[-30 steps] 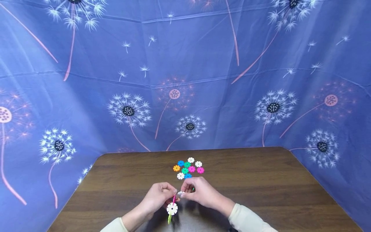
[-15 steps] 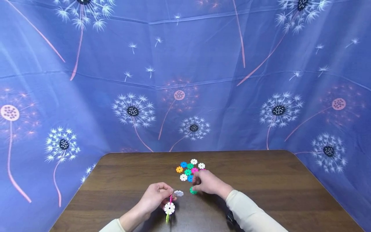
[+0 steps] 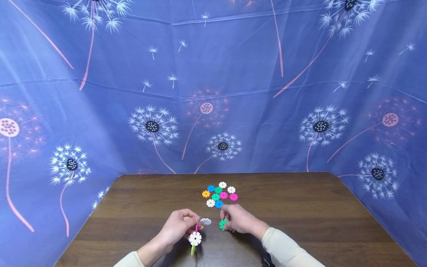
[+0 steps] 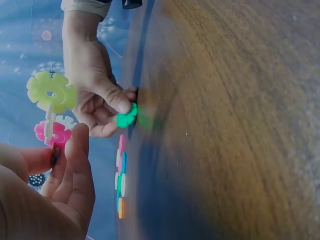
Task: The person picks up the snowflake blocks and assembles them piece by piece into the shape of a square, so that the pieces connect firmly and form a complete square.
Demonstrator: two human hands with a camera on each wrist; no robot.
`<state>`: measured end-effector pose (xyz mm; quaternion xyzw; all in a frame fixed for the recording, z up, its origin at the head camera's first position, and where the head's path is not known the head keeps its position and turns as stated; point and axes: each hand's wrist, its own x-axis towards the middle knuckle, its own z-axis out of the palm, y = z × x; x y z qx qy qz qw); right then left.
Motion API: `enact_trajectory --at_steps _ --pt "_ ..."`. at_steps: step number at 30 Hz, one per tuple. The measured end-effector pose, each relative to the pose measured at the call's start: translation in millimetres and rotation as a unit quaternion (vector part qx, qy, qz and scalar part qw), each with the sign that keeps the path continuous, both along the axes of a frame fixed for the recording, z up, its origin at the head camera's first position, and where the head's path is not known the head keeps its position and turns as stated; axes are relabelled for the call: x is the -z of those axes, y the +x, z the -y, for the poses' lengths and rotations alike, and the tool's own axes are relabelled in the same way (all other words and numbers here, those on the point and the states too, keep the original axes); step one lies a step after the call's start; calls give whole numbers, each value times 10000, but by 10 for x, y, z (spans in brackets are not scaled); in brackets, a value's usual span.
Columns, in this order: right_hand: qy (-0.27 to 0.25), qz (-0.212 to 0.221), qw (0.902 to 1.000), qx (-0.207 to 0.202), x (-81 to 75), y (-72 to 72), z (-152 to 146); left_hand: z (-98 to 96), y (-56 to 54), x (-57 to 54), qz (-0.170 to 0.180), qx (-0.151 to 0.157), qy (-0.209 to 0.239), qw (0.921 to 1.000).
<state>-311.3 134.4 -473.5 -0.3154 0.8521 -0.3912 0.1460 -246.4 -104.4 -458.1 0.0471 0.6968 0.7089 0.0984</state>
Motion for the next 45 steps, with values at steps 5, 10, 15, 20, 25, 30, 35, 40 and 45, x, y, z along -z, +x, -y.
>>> enact_trajectory --at_steps 5,10,15,20,25,30,35,40,45 --pt "-1047 1374 9847 236 37 118 -39 -33 4 15 -15 40 -4 10000" --pt "-1843 2145 9578 515 18 226 -48 -61 -9 43 -30 25 -39 10000" --pt "-2276 2507 9382 716 -39 294 -51 -83 -23 62 -72 13 -61 10000" --pt "-2346 2603 9343 659 -79 333 -41 -82 -8 69 -83 43 -46 9999" --pt "-2366 2603 9335 690 -108 350 -16 -91 11 43 -111 47 -63 9999" --pt "-2448 2638 9310 612 -123 350 -11 -90 10 33 -122 38 -94 9999" --pt "-2511 2669 9292 475 -136 346 -7 -102 15 35 -149 38 -123 9998" --pt "-2617 2669 9269 351 -134 350 -18 -129 27 36 -164 -44 -125 9998" --pt "-2747 2742 9213 243 -126 366 -9 -157 56 24 -307 -173 -210 9992"
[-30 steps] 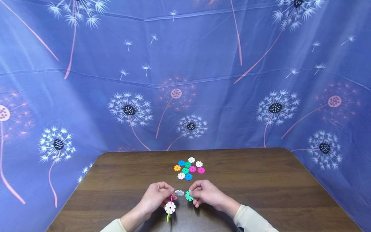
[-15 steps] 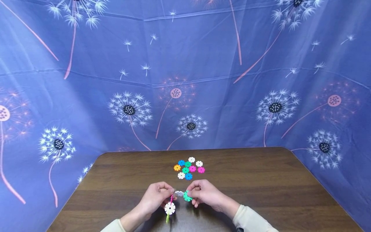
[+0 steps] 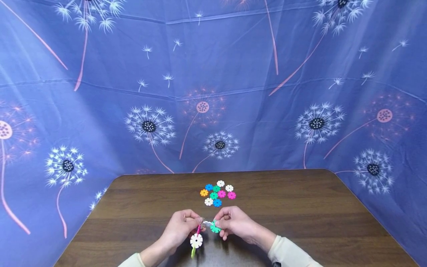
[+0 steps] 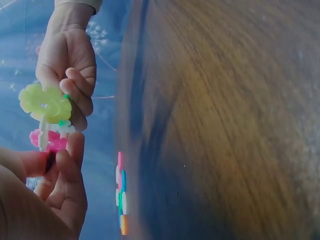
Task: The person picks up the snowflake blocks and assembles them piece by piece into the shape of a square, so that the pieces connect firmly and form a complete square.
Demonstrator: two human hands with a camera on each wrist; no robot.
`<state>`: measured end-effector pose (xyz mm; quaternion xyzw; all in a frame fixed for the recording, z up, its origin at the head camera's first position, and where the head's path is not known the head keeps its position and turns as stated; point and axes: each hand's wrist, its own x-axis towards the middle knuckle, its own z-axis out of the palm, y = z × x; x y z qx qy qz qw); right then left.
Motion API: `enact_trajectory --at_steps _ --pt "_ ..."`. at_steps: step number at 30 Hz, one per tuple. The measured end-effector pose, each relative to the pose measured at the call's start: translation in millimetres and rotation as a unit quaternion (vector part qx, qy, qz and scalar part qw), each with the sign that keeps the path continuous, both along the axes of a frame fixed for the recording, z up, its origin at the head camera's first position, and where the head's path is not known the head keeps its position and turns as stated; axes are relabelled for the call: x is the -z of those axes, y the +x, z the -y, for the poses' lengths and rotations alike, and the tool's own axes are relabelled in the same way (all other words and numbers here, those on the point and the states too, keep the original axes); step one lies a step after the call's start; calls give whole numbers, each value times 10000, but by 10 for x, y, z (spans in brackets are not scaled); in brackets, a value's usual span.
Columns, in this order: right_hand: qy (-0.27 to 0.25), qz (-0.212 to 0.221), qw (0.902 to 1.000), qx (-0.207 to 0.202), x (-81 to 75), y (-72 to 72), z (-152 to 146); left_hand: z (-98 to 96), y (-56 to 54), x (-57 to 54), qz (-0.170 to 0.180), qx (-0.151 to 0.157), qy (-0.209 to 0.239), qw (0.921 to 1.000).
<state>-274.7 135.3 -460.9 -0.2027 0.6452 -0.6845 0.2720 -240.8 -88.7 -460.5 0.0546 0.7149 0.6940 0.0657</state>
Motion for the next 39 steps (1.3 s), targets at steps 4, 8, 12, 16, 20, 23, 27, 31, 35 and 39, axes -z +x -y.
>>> enact_trajectory --at_steps 4,8,12,16,20,23,27,31,35,39 --pt "-128 29 9999 16 15 18 3 -26 14 -21 -134 -83 -126 9998" --pt "-183 65 9998 33 18 27 -16 -38 20 -28 -84 -48 -106 9999" --pt "-129 139 9998 20 14 13 -19 -19 24 -27 -106 124 -367 9992" --pt "-108 199 9997 -53 30 -12 -4 -12 31 -26 -478 431 -918 9937" --pt "-183 296 9992 -207 50 -32 36 -45 39 -26 -777 769 -1052 9884" --pt "-139 415 9987 -245 51 -44 83 -65 40 -21 -660 798 -844 9910" --pt "267 349 9990 -58 27 -110 142 -54 31 -4 -407 586 -632 9954" --pt "1094 -698 9909 370 -10 -285 185 7 25 -2 -227 459 -576 9970" --pt "2379 -2820 9277 572 -28 -544 243 69 20 -9 -128 395 -430 9982" --pt "3517 -4450 8214 604 23 -783 314 91 34 -6 -97 395 -241 9989"
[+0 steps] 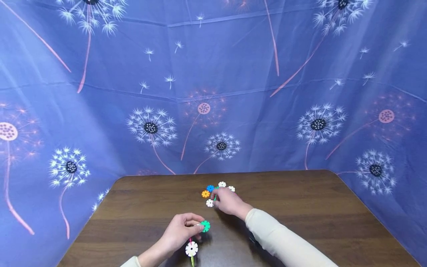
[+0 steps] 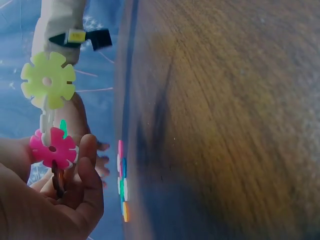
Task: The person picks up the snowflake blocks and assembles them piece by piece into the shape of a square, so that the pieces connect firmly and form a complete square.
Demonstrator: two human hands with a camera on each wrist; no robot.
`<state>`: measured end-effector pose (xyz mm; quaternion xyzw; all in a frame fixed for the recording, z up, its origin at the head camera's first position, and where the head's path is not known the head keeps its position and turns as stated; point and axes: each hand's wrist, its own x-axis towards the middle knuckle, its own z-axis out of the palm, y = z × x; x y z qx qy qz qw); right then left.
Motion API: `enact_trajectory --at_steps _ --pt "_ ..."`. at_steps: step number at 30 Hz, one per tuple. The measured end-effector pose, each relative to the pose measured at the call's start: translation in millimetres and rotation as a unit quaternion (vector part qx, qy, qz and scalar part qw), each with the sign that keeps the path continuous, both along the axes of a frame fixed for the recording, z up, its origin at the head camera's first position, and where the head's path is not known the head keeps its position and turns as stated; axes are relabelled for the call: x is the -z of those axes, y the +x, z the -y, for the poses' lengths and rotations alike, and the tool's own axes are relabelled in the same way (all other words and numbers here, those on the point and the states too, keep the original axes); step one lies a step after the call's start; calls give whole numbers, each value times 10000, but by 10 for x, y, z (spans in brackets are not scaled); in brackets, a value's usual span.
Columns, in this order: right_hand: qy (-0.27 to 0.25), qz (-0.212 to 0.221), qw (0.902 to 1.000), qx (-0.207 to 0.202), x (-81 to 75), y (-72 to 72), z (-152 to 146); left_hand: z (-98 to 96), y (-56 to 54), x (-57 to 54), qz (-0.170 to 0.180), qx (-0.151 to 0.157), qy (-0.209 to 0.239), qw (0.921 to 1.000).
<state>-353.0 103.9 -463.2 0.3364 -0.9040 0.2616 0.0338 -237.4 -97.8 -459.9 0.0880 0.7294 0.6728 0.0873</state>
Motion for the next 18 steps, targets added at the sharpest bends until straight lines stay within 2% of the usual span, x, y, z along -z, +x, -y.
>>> enact_trajectory --at_steps 3,5,8,11,14,18 --pt "744 -595 9955 12 54 -131 96 25 12 1 -46 -42 39 10000" --pt "1070 -868 9905 44 113 -154 123 15 20 13 -46 -55 36 10000" --pt "1118 -1385 9840 -90 178 -133 142 12 28 16 -51 -74 -16 10000" --pt "917 -1654 9818 -163 184 -59 138 13 31 12 -65 -58 -33 10000" --pt "767 -1499 9856 -176 179 22 124 18 26 10 -38 -48 30 10000" --pt "412 -695 9960 -374 170 151 118 27 18 17 12 -32 97 9999"
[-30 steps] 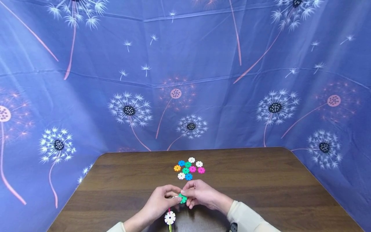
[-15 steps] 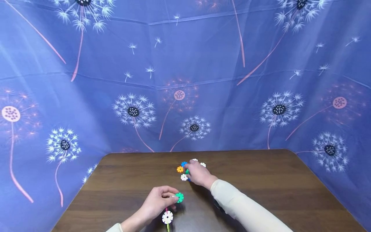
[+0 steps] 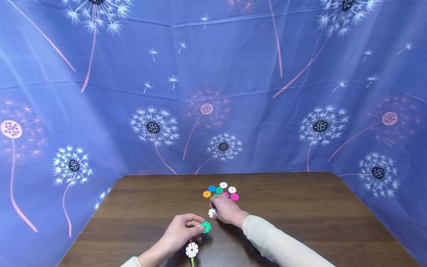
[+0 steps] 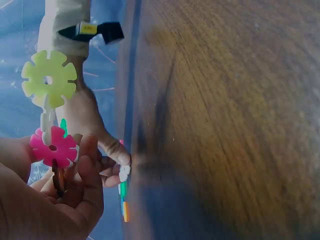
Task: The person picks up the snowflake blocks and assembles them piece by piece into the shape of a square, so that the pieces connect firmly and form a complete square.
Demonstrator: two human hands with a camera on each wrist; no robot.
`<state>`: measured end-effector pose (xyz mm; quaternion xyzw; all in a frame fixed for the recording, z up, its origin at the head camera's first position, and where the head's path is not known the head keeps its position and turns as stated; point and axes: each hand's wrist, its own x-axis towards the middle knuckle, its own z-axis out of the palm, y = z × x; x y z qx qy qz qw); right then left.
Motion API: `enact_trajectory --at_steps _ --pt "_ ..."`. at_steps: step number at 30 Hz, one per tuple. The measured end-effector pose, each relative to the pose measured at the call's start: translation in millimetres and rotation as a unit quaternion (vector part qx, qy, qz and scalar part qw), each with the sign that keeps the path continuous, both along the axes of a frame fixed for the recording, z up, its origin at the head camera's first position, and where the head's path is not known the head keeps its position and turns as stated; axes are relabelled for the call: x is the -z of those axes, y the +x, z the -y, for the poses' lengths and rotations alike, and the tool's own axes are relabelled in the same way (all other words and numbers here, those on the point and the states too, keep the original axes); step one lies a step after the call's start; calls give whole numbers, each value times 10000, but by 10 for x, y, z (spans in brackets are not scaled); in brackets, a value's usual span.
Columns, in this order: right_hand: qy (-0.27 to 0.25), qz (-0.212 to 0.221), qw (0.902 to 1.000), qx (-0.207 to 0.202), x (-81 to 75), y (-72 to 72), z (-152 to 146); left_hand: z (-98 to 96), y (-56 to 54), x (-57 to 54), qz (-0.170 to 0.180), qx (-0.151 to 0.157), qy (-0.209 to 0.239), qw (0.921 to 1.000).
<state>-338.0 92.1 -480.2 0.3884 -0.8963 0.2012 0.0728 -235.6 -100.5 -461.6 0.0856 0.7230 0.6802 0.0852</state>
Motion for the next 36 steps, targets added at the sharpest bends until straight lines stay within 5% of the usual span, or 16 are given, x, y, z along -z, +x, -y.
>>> enact_trajectory --at_steps 6,12,20,22,36 --pt "-481 1076 9927 -244 -44 233 -65 -15 -3 -10 -12 58 -111 9999" --pt "-1067 1972 9743 -216 -82 427 -201 -22 -2 -45 -17 6 -318 9995" --pt "-2397 3134 9188 -109 -170 608 -319 -8 -11 -3 -55 -25 -303 9995" --pt "-2548 3205 9122 -152 -202 638 -329 -11 -16 9 -41 -23 -287 9996" --pt "-2450 2617 9332 -245 -223 709 -372 -84 5 -7 -38 112 -400 9991"
